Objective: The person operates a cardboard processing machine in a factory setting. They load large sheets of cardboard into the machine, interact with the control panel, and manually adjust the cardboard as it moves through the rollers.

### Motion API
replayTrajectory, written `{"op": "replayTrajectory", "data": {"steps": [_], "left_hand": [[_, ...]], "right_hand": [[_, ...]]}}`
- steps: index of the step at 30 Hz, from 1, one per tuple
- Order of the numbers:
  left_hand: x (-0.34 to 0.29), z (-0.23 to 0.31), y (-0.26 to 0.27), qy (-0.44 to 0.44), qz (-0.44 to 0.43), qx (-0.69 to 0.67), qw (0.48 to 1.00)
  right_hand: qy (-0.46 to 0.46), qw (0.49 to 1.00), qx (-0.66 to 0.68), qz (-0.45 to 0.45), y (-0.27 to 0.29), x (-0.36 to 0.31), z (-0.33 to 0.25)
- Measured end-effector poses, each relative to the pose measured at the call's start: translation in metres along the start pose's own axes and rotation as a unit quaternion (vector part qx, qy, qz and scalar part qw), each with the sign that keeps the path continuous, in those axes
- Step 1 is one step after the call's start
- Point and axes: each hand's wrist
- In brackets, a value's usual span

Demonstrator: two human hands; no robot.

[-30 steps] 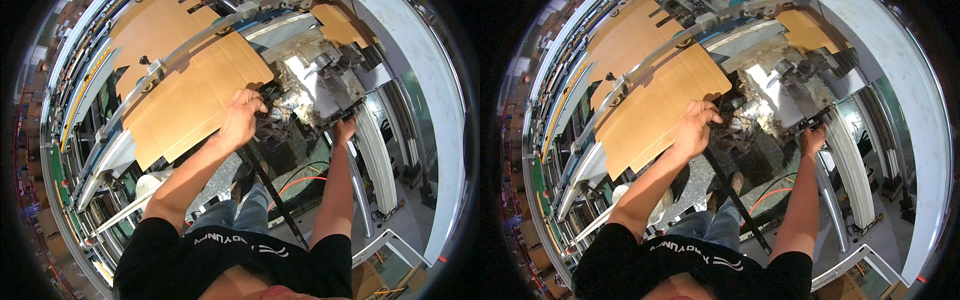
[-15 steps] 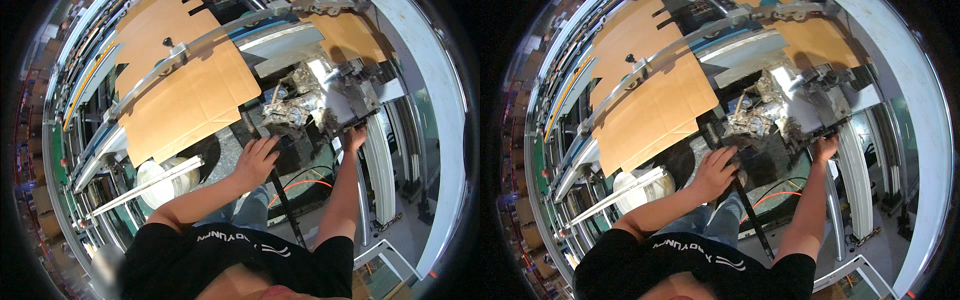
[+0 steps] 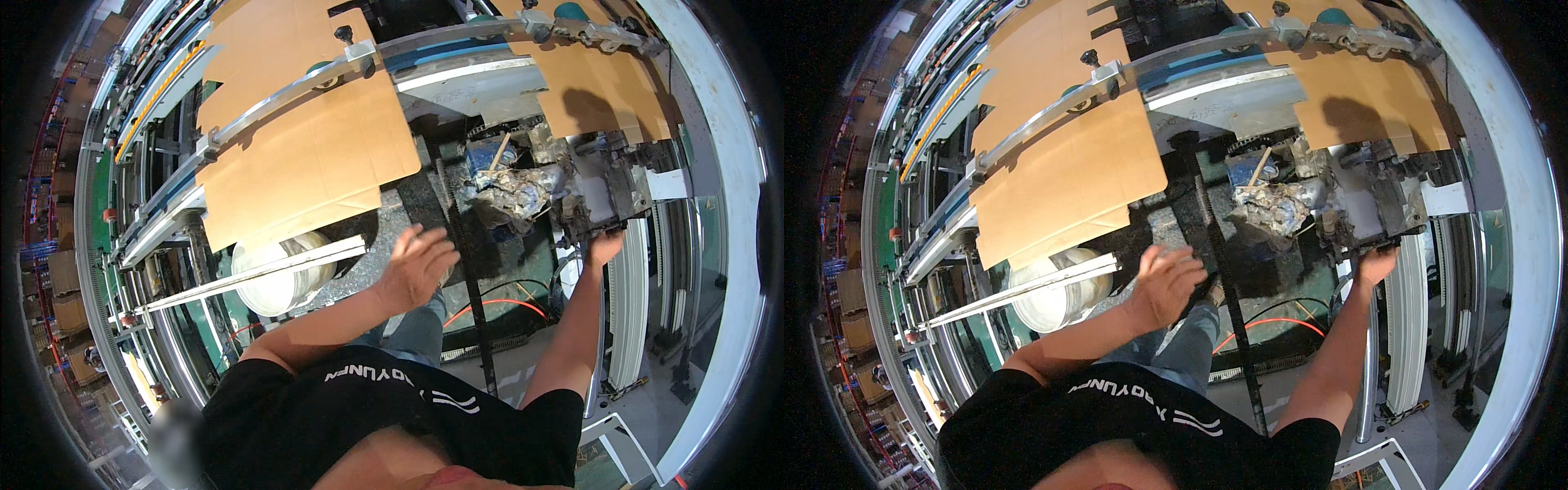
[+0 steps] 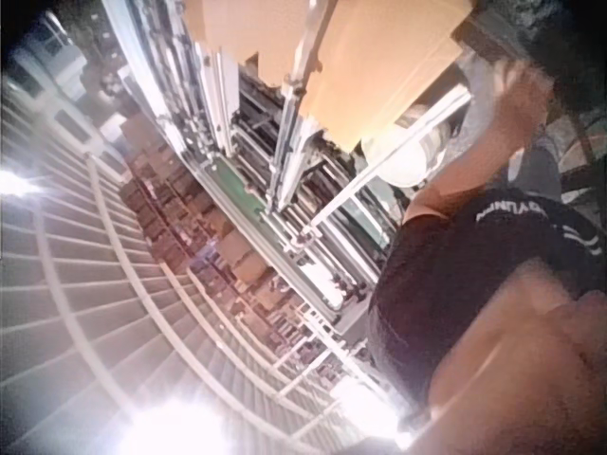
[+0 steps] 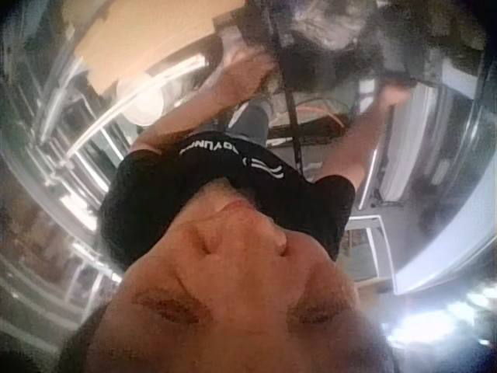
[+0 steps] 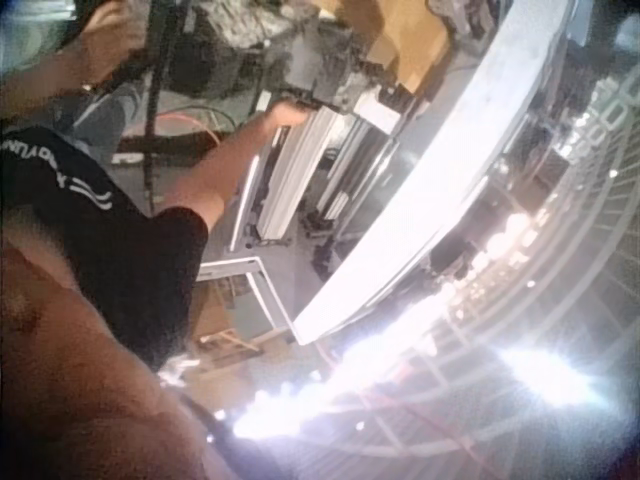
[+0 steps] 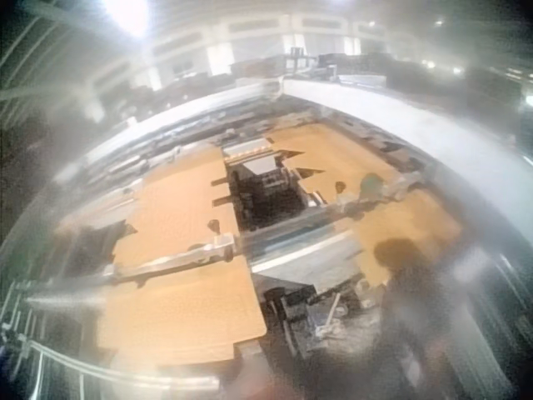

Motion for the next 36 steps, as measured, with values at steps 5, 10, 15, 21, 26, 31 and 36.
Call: {"op": "replayTrajectory", "data": {"steps": [5,10,15,21,26,31,36], "left_hand": [[0.044,0.003,-0.017,0.098,0.024,-0.051,0.994],[0.09,-0.006,-0.062,0.156,-0.009,0.02,0.988],[0.047,0.006,-0.073,0.121,-0.247,0.047,0.96],[0.036,0.007,-0.053,0.023,-0.116,-0.121,0.986],[0.074,0.002,-0.008,-0.002,0.029,-0.124,0.992],[0.069,0.003,-0.006,0.01,0.013,-0.098,0.995],[0.062,-0.001,-0.004,0.028,0.02,-0.086,0.996]], "right_hand": [[0.013,0.998,-0.054,0.025,0.004,-0.002,-0.009],[-0.014,0.992,-0.123,0.024,0.008,-0.001,-0.028],[-0.064,0.995,-0.079,0.02,0.005,-0.002,-0.021],[0.018,0.977,-0.198,-0.082,-0.002,0.005,-0.015],[0.12,0.93,-0.333,-0.102,-0.009,0.009,0.006],[0.103,0.942,-0.319,-0.023,-0.018,0.008,0.017],[-0.077,0.99,-0.111,-0.044,-0.009,0.009,0.005]]}}
Point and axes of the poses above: each hand's wrist, its own x-axis towards the middle knuckle, its own y-axis out of the back of the hand, z = x × y, and after that the axes turned 15 degrees about -x, right-handed
